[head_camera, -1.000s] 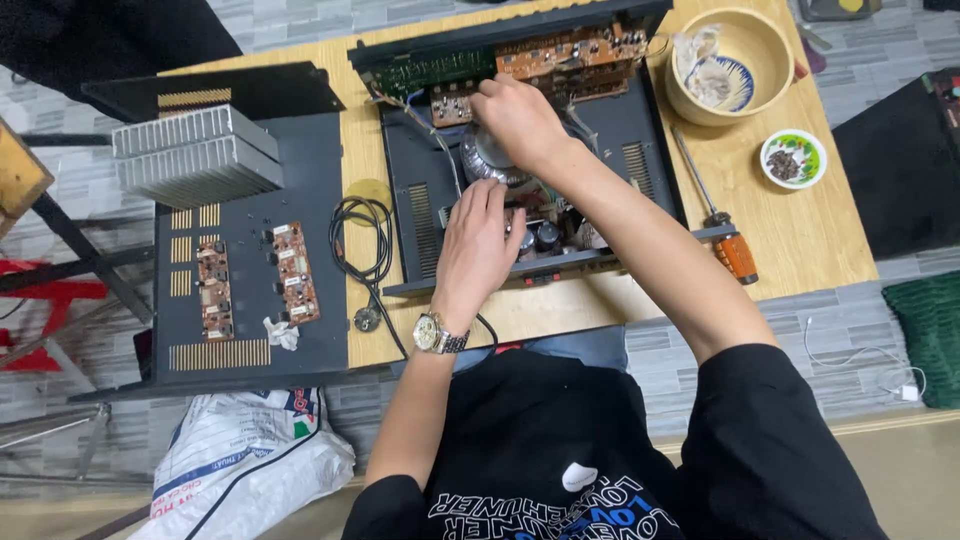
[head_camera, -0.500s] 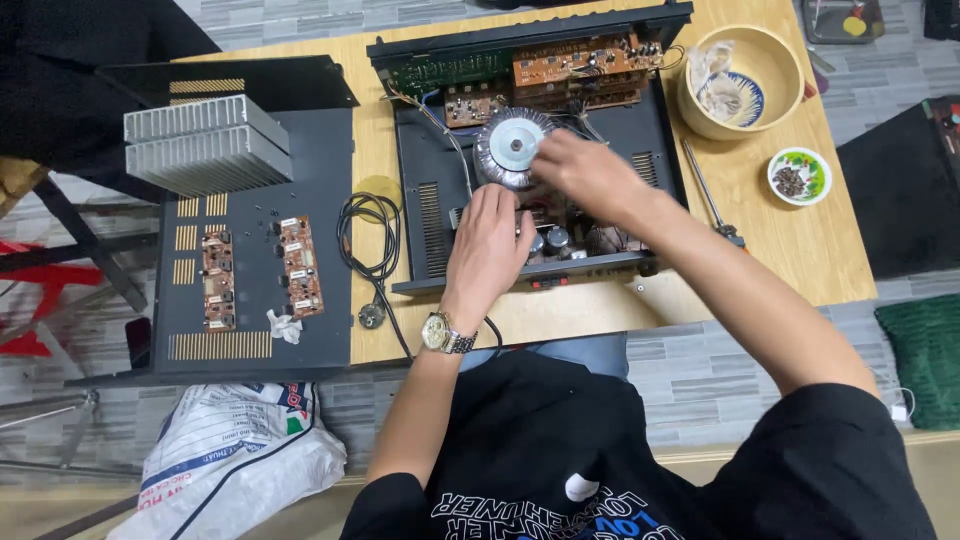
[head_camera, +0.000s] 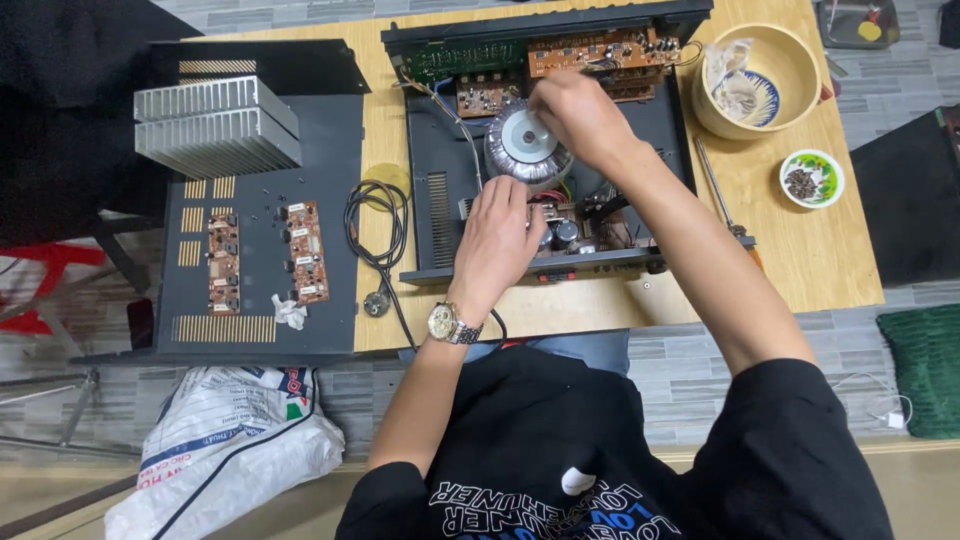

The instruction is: Reconnecting internal wire harnesses to a circuit board inside an electronic device during a repair.

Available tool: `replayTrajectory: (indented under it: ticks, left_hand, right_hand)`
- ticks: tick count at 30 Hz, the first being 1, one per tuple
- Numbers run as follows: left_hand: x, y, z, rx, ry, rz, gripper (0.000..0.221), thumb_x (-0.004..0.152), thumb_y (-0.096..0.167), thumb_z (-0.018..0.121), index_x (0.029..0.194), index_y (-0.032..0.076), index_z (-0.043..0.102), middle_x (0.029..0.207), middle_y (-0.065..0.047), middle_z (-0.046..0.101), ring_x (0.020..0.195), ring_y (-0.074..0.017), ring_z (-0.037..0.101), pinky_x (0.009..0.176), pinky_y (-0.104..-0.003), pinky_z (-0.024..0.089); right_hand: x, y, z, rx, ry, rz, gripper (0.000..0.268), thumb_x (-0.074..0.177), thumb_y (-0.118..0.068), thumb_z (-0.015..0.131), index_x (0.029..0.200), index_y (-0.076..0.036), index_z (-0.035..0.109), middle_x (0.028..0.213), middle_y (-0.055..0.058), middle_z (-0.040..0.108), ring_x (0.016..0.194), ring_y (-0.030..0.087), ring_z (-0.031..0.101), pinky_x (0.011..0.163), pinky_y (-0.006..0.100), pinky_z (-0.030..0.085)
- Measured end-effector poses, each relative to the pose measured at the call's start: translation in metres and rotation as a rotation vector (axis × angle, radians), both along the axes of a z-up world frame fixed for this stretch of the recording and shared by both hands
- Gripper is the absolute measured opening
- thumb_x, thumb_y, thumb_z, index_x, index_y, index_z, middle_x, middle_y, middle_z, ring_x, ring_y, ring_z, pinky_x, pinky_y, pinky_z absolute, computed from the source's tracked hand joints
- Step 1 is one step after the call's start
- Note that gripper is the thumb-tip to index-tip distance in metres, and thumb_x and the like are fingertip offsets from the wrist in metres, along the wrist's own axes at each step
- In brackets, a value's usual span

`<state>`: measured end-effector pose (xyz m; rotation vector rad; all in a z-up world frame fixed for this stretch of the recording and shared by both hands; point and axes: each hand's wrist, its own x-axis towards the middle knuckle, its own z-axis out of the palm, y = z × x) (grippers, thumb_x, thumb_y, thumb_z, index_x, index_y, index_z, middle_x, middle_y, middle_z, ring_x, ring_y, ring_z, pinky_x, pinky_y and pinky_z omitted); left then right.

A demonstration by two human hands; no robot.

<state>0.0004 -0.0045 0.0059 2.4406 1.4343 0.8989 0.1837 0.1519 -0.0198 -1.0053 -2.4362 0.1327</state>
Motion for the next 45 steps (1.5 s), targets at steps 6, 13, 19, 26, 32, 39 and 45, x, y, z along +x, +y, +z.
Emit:
replayTrajectory:
  ticks: [6, 13, 19, 26, 32, 39, 45]
  left_hand:
    - [0.000, 0.000, -0.001, 0.019, 0.006, 0.007, 0.017, 0.099, 0.015, 0.050, 0.096, -0.001, 0.056, 0.095, -0.014, 0.055, 0.092, -0.0285, 0.052, 0.085, -0.042, 0.047]
    - [0.000, 0.001, -0.003, 0.006, 0.018, 0.005, 0.017, 0.099, 0.015, 0.050, 0.094, 0.000, 0.056, 0.093, -0.014, 0.054, 0.090, -0.0281, 0.051, 0.082, -0.042, 0.046]
    - [0.000, 0.000, -0.002, 0.011, 0.030, 0.011, 0.017, 0.099, 0.016, 0.051, 0.096, 0.000, 0.057, 0.095, -0.013, 0.055, 0.092, -0.0278, 0.052, 0.085, -0.042, 0.047]
    - [0.000, 0.000, -0.002, 0.006, 0.027, 0.011, 0.018, 0.100, 0.017, 0.051, 0.096, 0.001, 0.057, 0.094, -0.013, 0.055, 0.091, -0.0274, 0.052, 0.083, -0.041, 0.047]
    - [0.000, 0.001, -0.002, -0.002, 0.018, 0.004, 0.018, 0.100, 0.017, 0.050, 0.096, 0.001, 0.057, 0.094, -0.013, 0.055, 0.091, -0.0271, 0.052, 0.083, -0.041, 0.047]
    - [0.000, 0.002, -0.004, 0.004, 0.028, 0.010, 0.019, 0.100, 0.017, 0.048, 0.094, 0.001, 0.056, 0.093, -0.013, 0.055, 0.090, -0.0273, 0.052, 0.082, -0.041, 0.046]
    - [0.001, 0.001, -0.001, -0.007, 0.040, 0.014, 0.019, 0.100, 0.016, 0.047, 0.094, 0.001, 0.057, 0.093, -0.013, 0.056, 0.090, -0.0263, 0.052, 0.082, -0.041, 0.047]
  right_hand:
    - [-0.023, 0.003, 0.010, -0.055, -0.034, -0.021, 0.011, 0.086, 0.002, 0.075, 0.097, 0.001, 0.070, 0.097, 0.017, 0.071, 0.092, 0.037, 0.065, 0.078, 0.047, 0.053]
    - [-0.027, -0.027, 0.017, -0.028, -0.016, 0.186, 0.007, 0.093, 0.001, 0.072, 0.099, -0.002, 0.070, 0.092, 0.010, 0.065, 0.091, 0.031, 0.059, 0.070, 0.043, 0.051]
    - [0.001, -0.048, 0.021, -0.034, -0.098, 0.184, 0.005, 0.099, -0.006, 0.069, 0.096, -0.002, 0.068, 0.090, 0.010, 0.061, 0.086, 0.030, 0.056, 0.063, 0.041, 0.048]
    - [0.020, -0.043, 0.010, 0.070, -0.175, -0.097, 0.014, 0.081, 0.001, 0.077, 0.089, -0.001, 0.065, 0.090, 0.008, 0.063, 0.086, 0.024, 0.055, 0.062, 0.035, 0.054]
    - [0.026, -0.036, 0.001, 0.134, -0.143, -0.231, 0.011, 0.084, 0.001, 0.073, 0.093, -0.002, 0.068, 0.091, 0.010, 0.062, 0.088, 0.030, 0.058, 0.059, 0.041, 0.050]
    - [0.017, -0.017, 0.004, -0.018, -0.031, -0.173, 0.007, 0.092, 0.004, 0.073, 0.099, 0.001, 0.072, 0.097, 0.017, 0.067, 0.094, 0.037, 0.063, 0.076, 0.046, 0.052]
    - [-0.022, 0.020, -0.007, 0.000, -0.112, -0.066, 0.008, 0.084, 0.003, 0.071, 0.091, 0.003, 0.074, 0.088, 0.017, 0.072, 0.087, 0.035, 0.066, 0.075, 0.045, 0.054]
